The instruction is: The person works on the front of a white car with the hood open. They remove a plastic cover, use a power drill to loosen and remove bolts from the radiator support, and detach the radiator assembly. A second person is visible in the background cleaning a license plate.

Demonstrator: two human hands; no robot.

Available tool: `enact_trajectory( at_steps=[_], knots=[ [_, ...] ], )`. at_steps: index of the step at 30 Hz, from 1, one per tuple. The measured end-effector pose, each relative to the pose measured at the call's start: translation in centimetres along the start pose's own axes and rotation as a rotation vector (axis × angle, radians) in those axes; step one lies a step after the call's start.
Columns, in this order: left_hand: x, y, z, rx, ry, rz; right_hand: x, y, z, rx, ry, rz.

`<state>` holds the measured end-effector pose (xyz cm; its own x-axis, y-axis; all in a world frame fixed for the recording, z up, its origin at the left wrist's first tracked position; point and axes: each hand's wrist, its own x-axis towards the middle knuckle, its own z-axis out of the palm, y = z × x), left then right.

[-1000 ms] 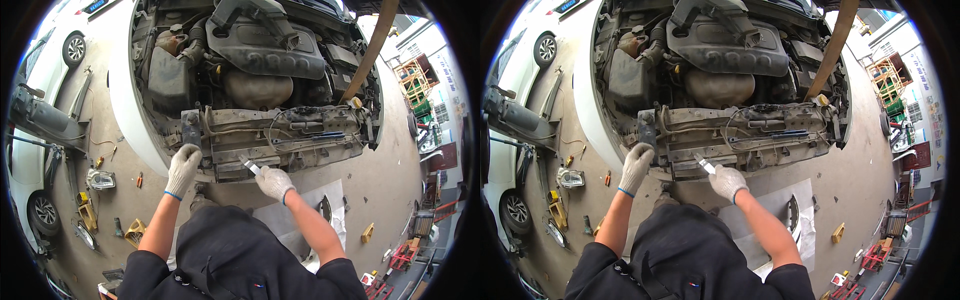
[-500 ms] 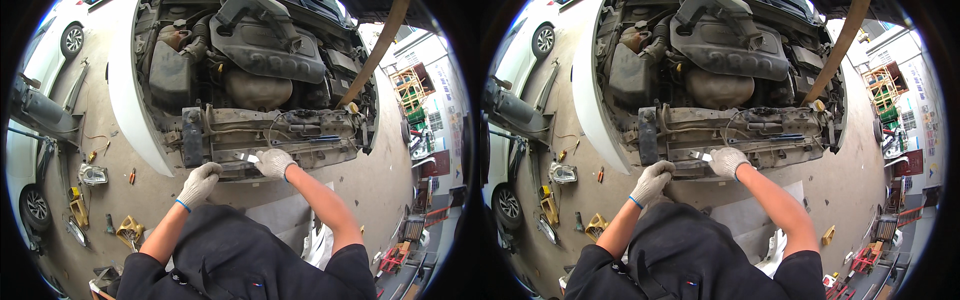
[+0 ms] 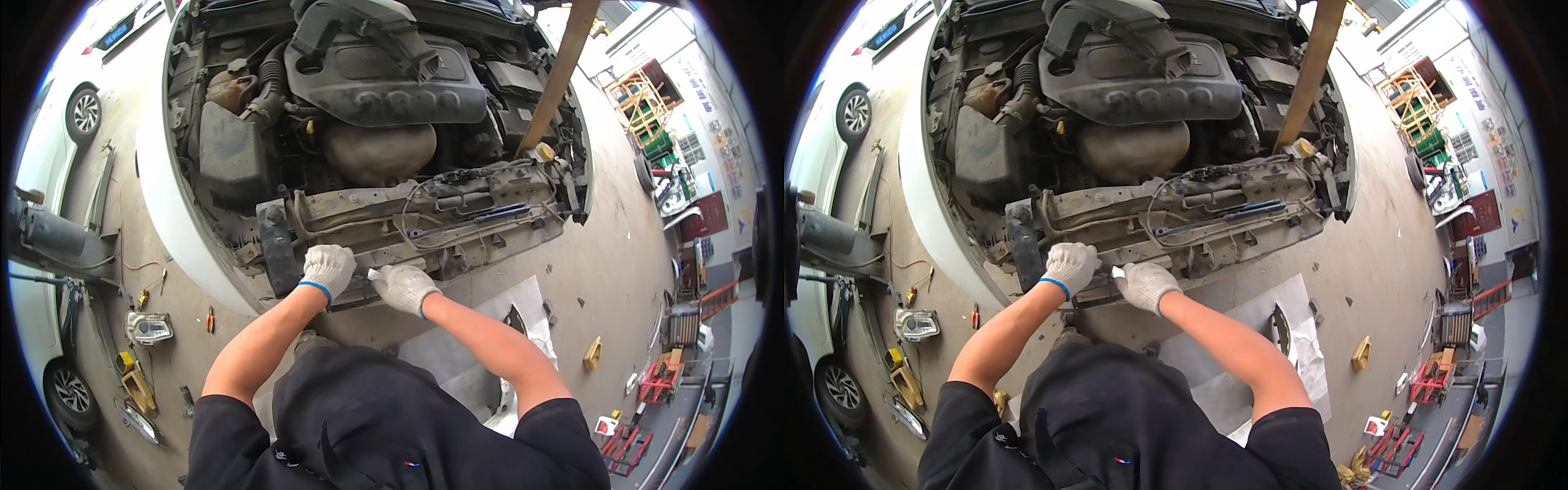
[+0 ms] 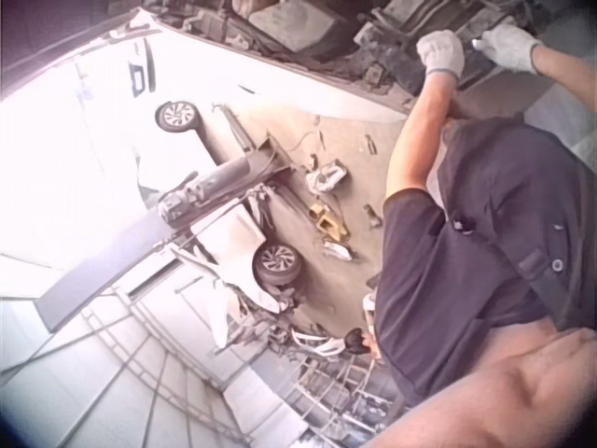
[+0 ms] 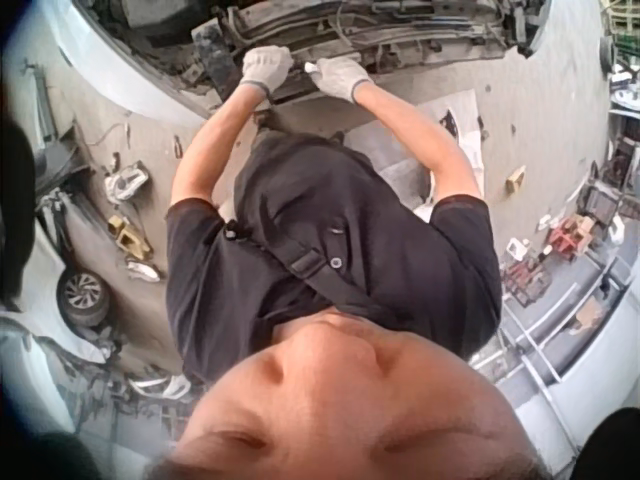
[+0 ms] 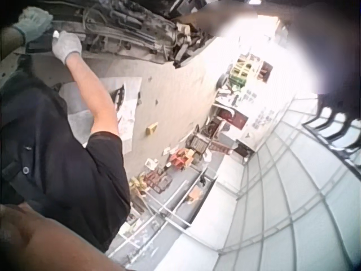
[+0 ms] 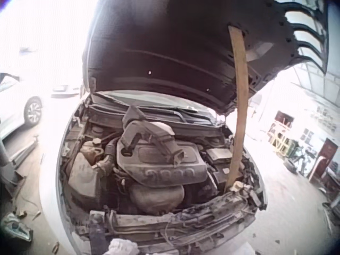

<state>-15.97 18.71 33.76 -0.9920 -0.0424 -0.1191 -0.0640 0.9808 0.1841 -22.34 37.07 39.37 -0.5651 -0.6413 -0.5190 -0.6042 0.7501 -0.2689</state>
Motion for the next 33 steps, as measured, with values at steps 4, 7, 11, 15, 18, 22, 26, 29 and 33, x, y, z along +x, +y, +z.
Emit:
enact_trajectory(
  at_steps=[4, 7, 11, 15, 18, 22, 26, 29, 33],
  knots=[
    [0.4, 0.0, -1.6, -0.035, -0.137, 0.048, -1.2, -0.5, 1.2, -0.227, 0.130, 0.108],
    [0.9, -0.4, -2.1, -0.050, -0.140, 0.075, -1.6, -0.6, 2.4, -0.246, 0.149, 0.227],
    [1.5, -1.4, -2.4, -0.119, -0.157, 0.161, -1.2, -0.1, 0.1, -0.039, 0.019, 0.163],
    [2.2, -2.4, -1.4, -0.120, -0.209, 0.234, 0.0, 0.8, -1.4, 0.015, -0.090, 0.101],
    [3.0, -2.6, -1.3, -0.136, -0.241, 0.282, 0.2, 1.5, -1.1, 0.079, -0.192, 0.118],
    [4.1, -3.1, -2.8, -0.190, -0.371, 0.322, 0.5, 2.6, 1.0, 0.194, -0.182, 0.067],
    [4.6, -3.0, -4.8, -0.242, -0.479, 0.293, -0.1, 2.7, 0.6, 0.271, -0.156, 0.083],
    [4.1, -3.1, -3.8, -0.246, -0.427, 0.219, -1.9, 0.1, -0.6, 0.131, -0.051, 0.146],
    [2.9, -2.5, -3.5, -0.220, -0.334, 0.194, -2.9, -1.8, -2.0, -0.100, -0.009, 0.233]
  ],
)
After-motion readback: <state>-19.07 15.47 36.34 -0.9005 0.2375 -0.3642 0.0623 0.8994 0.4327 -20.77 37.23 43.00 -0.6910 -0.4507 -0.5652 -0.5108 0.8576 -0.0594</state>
